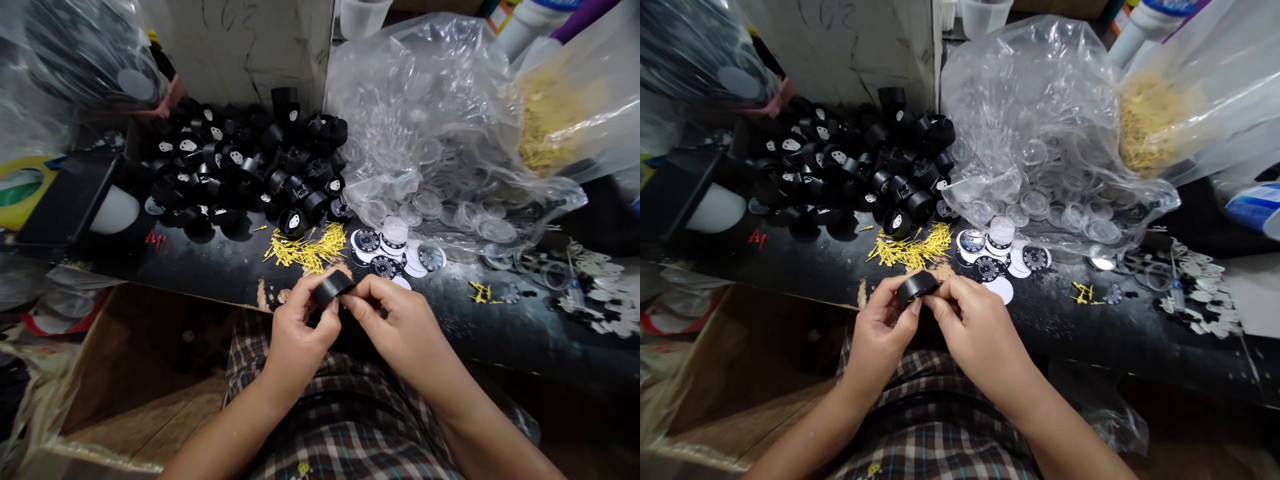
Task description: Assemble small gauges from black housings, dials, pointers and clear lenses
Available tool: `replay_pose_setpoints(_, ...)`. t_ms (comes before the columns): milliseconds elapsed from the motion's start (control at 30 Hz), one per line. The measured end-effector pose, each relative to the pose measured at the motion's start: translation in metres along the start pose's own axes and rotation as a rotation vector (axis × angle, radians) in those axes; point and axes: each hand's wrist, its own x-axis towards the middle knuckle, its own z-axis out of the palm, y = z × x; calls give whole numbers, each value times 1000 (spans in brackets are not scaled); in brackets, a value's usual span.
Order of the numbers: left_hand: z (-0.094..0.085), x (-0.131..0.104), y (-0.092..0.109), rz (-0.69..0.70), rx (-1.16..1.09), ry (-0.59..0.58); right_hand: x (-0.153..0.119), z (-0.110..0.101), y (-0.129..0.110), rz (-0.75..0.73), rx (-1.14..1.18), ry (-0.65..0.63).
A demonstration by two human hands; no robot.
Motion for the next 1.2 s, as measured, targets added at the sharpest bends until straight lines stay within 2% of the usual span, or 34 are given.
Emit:
replay_pose_setpoints(100, 0, 4, -3, -147, -205, -75, 3, -2, 3, -32, -56, -8)
replay_pose_setpoints(200, -2, 7, -5, -262, -382, -127, 6, -3, 6, -206, -183, 44)
replay_pose_setpoints(333, -5, 5, -3, -281, -305, -142, 12, 1, 8, -402, -381, 85)
replay_pose_setpoints(433, -2, 1, -2, -365, -328, -53, 15, 4, 5, -445, -444, 120)
replay_pose_setpoints(500, 2, -2, -3, -481, -427, 23, 16, 5, 0, -405, -415, 161)
replay_pose_setpoints(567, 7, -2, -4, -506, -466, 50, 16, 4, -4, -304, -348, 172)
replay_pose_setpoints(667, 9, 1, -8, -317, -298, -9, 16, -6, -4, -144, -188, 73)
replay_pose_setpoints(733, 9, 5, -12, -227, -194, -63, 22, -18, 7, -91, -50, -19)
replay_pose_setpoints(767, 8, 7, -15, -215, -193, -76, 28, -26, 17, -63, -14, -6)
replay_pose_setpoints(800, 8, 8, -19, -217, -224, -77, 35, -34, 28, -22, -26, 43)
replay_pose_setpoints(867, 8, 10, -25, -229, -303, -48, 54, -49, 54, 120, -220, 284)
replay_pose_setpoints(933, 9, 11, -29, -229, -301, -50, 71, -62, 76, 244, -433, 393)
replay_pose_setpoints(1067, 10, 12, -28, -198, -191, -130, 91, -66, 97, 260, -525, 375)
replay_pose_setpoints(1200, 8, 12, -23, -171, -149, -127, 95, -62, 104, 209, -489, 335)
